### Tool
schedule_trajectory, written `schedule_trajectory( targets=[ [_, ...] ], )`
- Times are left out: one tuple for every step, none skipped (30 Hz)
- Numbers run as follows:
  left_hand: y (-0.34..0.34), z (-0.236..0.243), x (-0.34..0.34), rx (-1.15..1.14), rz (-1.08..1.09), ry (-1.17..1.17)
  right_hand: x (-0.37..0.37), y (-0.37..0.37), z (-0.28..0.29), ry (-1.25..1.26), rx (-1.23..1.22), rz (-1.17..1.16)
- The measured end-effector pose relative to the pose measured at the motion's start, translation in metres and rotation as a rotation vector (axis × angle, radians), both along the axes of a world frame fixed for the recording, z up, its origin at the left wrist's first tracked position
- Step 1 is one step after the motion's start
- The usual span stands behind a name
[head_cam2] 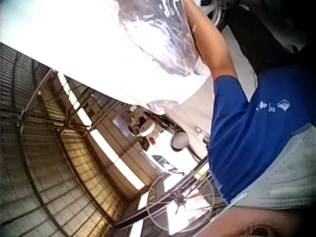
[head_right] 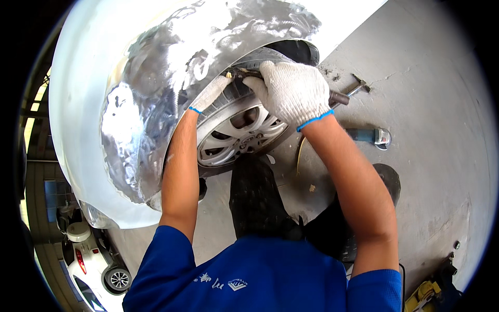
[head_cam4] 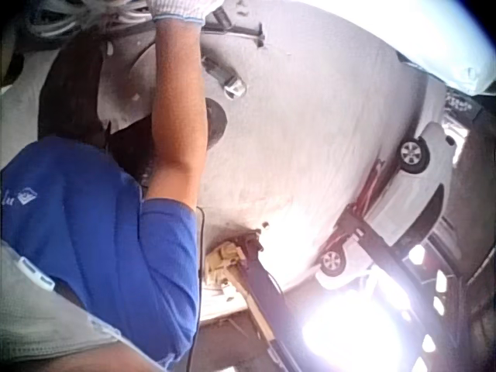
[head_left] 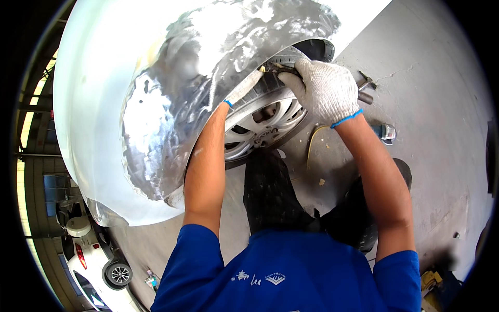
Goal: The person uses a hammer to tap and adjust the wheel arch area of a white car, then uses a power sander to smooth the surface. The person repeatedly taps the area and sands it to refine the shape.
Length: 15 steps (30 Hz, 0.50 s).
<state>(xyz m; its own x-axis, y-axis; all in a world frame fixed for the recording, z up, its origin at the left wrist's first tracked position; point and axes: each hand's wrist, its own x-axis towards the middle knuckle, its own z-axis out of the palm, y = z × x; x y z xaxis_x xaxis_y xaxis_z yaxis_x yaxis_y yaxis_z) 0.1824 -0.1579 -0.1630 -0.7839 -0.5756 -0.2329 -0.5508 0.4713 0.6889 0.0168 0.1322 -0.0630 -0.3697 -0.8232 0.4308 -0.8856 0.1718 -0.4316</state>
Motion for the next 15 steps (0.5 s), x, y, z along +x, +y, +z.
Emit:
schedule_trajectory(
  targets=[
    [-0.001,0.003,0.002,-0.028,0.007,-0.050,0.000,0.000,-0.001,-0.023,-0.008,0.010],
    [0.001,-0.006,0.006,-0.129,0.026,-0.006,0.003,0.003,-0.002,-0.026,-0.009,0.028],
    [-0.002,-0.020,0.015,0.010,0.055,0.238,0.004,0.002,-0.002,-0.031,-0.021,0.045],
    [0.012,-0.019,0.013,0.035,0.073,0.279,0.001,0.001,-0.004,-0.020,-0.015,0.045],
    [0.022,-0.014,0.009,0.039,0.086,0.273,0.000,0.004,-0.002,-0.024,0.006,0.041],
    [0.036,-0.002,0.008,0.032,0.109,0.254,0.003,0.006,-0.003,-0.038,-0.026,0.033],
    [0.046,0.009,0.010,0.023,0.122,0.244,0.005,0.007,-0.002,-0.051,-0.062,0.032],
    [0.053,0.018,0.010,0.019,0.131,0.241,0.006,0.008,-0.002,-0.060,-0.099,0.032],
    [0.054,0.022,0.010,0.015,0.137,0.239,0.006,0.008,-0.001,-0.079,-0.056,0.030],
    [0.058,0.024,0.011,0.016,0.146,0.241,0.005,0.008,0.001,-0.059,-0.045,0.029],
    [0.061,0.023,0.010,0.023,0.150,0.247,0.004,0.009,0.004,-0.038,-0.034,0.029],
    [0.063,0.023,0.011,0.023,0.163,0.252,0.003,0.008,0.009,-0.015,-0.023,0.039],
    [0.064,0.022,0.013,0.027,0.175,0.259,-0.001,0.007,0.013,-0.010,0.024,0.063],
    [0.062,0.019,0.015,0.024,0.183,0.255,-0.003,0.004,0.013,-0.005,0.037,0.063],
    [0.061,0.017,0.012,0.022,0.181,0.259,-0.008,0.003,0.013,0.013,0.060,0.061]
  ],
)
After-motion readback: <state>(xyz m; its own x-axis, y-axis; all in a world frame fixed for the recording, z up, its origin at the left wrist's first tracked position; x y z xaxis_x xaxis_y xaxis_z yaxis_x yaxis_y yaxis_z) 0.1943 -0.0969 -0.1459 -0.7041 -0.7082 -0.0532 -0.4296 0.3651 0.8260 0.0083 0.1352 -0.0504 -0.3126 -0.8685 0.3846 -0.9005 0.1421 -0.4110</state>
